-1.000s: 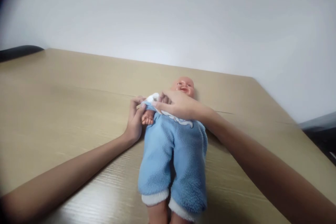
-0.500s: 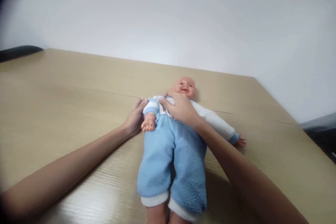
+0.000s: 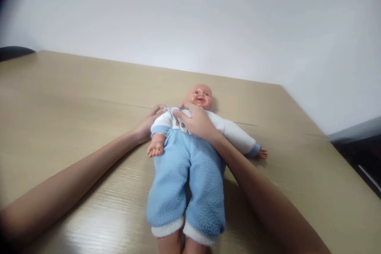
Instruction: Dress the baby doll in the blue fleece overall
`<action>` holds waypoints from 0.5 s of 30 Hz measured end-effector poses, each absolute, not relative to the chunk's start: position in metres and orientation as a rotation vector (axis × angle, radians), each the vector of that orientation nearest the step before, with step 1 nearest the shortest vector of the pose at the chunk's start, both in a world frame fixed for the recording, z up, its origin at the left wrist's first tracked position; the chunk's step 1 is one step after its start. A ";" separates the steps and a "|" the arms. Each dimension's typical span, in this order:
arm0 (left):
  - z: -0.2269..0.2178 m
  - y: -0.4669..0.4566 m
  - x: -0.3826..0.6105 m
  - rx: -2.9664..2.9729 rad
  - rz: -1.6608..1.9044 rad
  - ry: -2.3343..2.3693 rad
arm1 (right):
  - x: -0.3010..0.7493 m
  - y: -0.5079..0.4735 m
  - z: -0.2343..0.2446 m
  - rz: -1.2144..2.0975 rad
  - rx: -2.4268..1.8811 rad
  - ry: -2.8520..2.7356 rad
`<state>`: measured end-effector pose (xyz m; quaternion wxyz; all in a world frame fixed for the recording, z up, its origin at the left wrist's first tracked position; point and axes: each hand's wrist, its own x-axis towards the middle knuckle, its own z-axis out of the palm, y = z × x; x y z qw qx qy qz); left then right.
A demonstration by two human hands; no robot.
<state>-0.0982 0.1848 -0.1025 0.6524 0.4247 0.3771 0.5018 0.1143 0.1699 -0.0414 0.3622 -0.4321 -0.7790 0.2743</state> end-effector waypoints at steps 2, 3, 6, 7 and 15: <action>-0.099 0.185 -0.099 1.026 1.126 0.883 | 0.114 0.172 -0.043 0.739 -1.076 -1.981; -0.098 0.184 -0.100 1.071 1.131 0.896 | 0.115 0.173 -0.044 0.762 -1.057 -1.962; -0.094 0.184 -0.103 1.223 1.159 0.900 | 0.117 0.179 -0.047 0.877 -1.014 -1.891; -0.094 0.186 -0.103 1.251 1.165 0.892 | 0.118 0.181 -0.047 0.918 -1.009 -1.868; -0.086 0.225 -0.087 1.312 0.928 0.795 | 0.125 0.188 -0.050 1.125 -0.996 -1.686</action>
